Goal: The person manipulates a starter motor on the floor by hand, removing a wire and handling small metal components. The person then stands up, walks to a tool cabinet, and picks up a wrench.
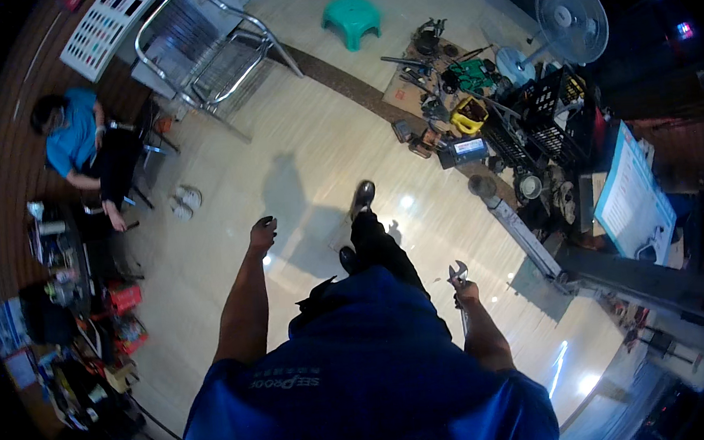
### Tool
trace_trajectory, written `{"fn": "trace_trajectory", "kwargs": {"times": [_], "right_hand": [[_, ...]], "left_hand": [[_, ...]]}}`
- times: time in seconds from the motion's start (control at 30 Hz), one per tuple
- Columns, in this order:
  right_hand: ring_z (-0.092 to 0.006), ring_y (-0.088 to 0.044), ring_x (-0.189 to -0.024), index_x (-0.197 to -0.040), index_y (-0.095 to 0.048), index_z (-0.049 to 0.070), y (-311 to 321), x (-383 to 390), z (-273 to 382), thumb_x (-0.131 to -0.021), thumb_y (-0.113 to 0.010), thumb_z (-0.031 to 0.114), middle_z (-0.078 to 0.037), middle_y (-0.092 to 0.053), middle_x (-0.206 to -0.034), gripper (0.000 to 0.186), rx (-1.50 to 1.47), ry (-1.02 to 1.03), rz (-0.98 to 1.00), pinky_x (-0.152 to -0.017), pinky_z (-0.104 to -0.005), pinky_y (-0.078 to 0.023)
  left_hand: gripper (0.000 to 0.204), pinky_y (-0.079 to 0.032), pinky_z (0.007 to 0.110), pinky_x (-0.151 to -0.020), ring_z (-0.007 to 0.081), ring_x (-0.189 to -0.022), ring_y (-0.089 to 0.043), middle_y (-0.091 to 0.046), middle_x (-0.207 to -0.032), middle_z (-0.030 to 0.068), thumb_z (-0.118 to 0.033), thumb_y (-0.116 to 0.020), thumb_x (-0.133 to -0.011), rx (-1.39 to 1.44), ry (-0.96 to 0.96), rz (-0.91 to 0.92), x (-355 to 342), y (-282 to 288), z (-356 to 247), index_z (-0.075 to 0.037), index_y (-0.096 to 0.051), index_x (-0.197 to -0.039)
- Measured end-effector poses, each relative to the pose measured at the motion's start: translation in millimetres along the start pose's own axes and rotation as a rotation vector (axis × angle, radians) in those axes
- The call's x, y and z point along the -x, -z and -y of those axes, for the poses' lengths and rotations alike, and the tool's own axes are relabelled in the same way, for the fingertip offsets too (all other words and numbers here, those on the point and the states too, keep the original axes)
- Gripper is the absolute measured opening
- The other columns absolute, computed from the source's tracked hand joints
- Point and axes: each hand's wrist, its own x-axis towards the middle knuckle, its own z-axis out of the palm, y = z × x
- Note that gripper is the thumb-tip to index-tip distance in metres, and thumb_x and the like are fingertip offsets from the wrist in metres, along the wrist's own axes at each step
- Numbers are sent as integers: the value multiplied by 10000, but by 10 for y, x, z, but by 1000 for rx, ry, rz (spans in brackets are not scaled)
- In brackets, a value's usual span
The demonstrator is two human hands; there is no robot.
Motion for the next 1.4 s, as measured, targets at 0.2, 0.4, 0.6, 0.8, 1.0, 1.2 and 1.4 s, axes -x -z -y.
{"fn": "trace_trajectory", "kwargs": {"times": [0.2,0.4,0.6,0.8,1.0,1.2,1.4], "right_hand": [[-183,-514,-415,-734,-601,38,-427,-663,1318,-764,-658,561,-68,-533,-559,527,147,-72,156,-384,-340,-444],[-191,-507,-415,-724,-595,28,-533,-1674,2938,-781,-613,600,-76,-538,-568,575,136,132,184,-381,-343,-429],[-220,-571,-497,-880,-593,-18,-665,-1970,4864,-870,-569,461,-144,-597,-652,479,-5,409,108,-426,-358,-479],[-261,-607,-548,-1066,-552,-30,-701,-2357,5594,-865,-535,522,-150,-605,-680,588,239,480,-20,-492,-379,-523],[-201,-530,-415,-768,-598,2,-663,-2054,5692,-818,-605,522,-96,-546,-558,523,46,-94,91,-405,-350,-474],[-214,-524,-404,-731,-581,1,-864,-1790,5809,-874,-540,346,-106,-554,-570,375,-171,-297,-38,-380,-354,-459],[-182,-516,-407,-853,-569,1,-1062,-1856,6655,-887,-562,384,-90,-536,-568,385,-372,-294,-54,-373,-327,-472]], "left_hand": [[466,-490,343,-602,187,-639,-604,-643,-793,102,-358,-619,-844,13,198,89,-550,327,-375,-50,-573,-1191],[422,-466,447,-702,246,-844,-563,-582,-1010,64,-388,-549,-882,93,687,58,-576,1107,-601,-145,-511,-1225],[451,-456,475,-774,267,-901,-556,-550,-1067,87,-370,-506,-914,206,763,-34,-1046,1471,-1105,-125,-450,-1288],[476,-453,483,-787,293,-958,-558,-546,-1122,99,-374,-498,-920,239,672,232,-2454,1306,-1386,-122,-424,-1317],[428,-465,472,-729,276,-890,-573,-563,-1045,61,-411,-537,-888,61,634,274,-4219,1669,-2285,-152,-482,-1225],[260,-441,356,-529,174,-643,-555,-580,-798,30,-322,-573,-871,-233,342,267,-6402,1812,-4269,-93,-594,-991],[311,-404,279,-458,117,-544,-519,-566,-680,23,-307,-578,-883,-319,-57,299,-7793,1065,-5986,-62,-612,-1072]]}}
